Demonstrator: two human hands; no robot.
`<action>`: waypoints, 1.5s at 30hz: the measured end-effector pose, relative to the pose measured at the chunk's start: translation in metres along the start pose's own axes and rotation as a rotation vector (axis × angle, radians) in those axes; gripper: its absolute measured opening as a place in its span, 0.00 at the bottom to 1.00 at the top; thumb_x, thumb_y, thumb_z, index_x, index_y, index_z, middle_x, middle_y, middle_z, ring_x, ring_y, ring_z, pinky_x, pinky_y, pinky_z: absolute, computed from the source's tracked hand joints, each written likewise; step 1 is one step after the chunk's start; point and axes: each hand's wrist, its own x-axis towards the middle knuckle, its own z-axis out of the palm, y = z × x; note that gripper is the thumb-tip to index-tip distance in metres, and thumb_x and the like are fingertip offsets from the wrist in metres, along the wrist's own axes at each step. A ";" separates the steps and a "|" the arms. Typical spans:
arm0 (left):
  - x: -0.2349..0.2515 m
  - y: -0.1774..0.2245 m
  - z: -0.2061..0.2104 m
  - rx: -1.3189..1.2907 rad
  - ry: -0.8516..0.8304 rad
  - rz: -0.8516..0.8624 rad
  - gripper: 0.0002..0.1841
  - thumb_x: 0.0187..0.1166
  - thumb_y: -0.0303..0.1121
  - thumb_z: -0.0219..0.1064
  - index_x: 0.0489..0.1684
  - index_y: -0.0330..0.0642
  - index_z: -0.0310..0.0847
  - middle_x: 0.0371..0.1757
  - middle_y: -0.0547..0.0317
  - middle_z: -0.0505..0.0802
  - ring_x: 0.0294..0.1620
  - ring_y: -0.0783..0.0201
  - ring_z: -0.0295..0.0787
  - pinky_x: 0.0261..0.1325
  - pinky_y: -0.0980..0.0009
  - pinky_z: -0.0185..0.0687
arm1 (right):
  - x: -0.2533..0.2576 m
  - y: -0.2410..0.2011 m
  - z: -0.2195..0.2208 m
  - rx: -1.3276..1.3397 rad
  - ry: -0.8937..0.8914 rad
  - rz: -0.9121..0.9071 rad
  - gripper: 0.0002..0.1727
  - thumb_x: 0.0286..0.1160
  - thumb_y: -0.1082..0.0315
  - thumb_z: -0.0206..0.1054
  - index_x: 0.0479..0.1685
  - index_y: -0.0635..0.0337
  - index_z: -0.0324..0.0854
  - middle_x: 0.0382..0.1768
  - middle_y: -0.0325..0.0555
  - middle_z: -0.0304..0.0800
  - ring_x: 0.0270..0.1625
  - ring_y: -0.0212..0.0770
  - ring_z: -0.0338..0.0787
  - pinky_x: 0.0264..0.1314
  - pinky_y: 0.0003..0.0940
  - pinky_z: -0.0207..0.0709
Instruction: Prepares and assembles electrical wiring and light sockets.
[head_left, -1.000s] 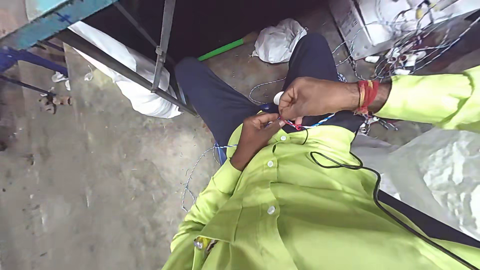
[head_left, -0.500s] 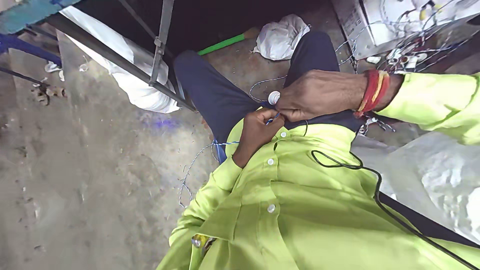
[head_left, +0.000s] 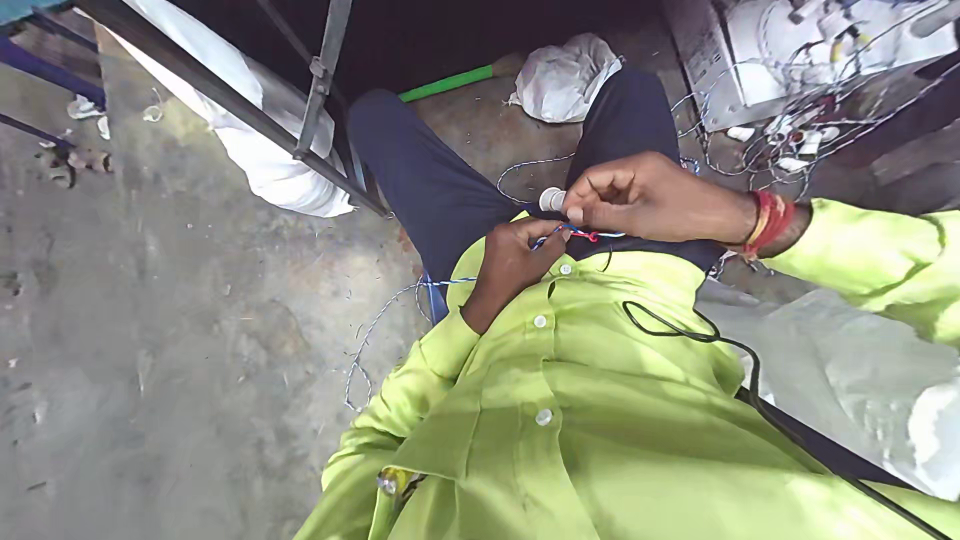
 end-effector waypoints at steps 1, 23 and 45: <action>0.001 0.001 -0.001 -0.029 -0.004 -0.015 0.07 0.77 0.27 0.70 0.42 0.34 0.94 0.36 0.58 0.96 0.32 0.77 0.90 0.40 0.76 0.88 | -0.004 0.003 -0.002 -0.053 -0.002 -0.074 0.10 0.79 0.60 0.70 0.50 0.53 0.88 0.32 0.28 0.91 0.33 0.20 0.88 0.37 0.18 0.84; -0.010 0.015 -0.016 -0.243 0.003 -0.327 0.22 0.88 0.40 0.59 0.14 0.49 0.79 0.11 0.67 0.76 0.08 0.74 0.64 0.14 0.80 0.60 | -0.018 -0.001 0.050 -0.251 0.390 -0.264 0.10 0.70 0.70 0.68 0.47 0.59 0.90 0.37 0.40 0.93 0.41 0.30 0.90 0.49 0.26 0.85; -0.008 -0.005 -0.004 -0.146 0.404 0.247 0.11 0.86 0.31 0.65 0.46 0.34 0.93 0.41 0.63 0.94 0.33 0.76 0.88 0.36 0.79 0.87 | -0.018 -0.015 0.068 -0.213 0.483 -0.168 0.05 0.68 0.65 0.71 0.32 0.55 0.88 0.28 0.38 0.86 0.30 0.31 0.83 0.32 0.28 0.77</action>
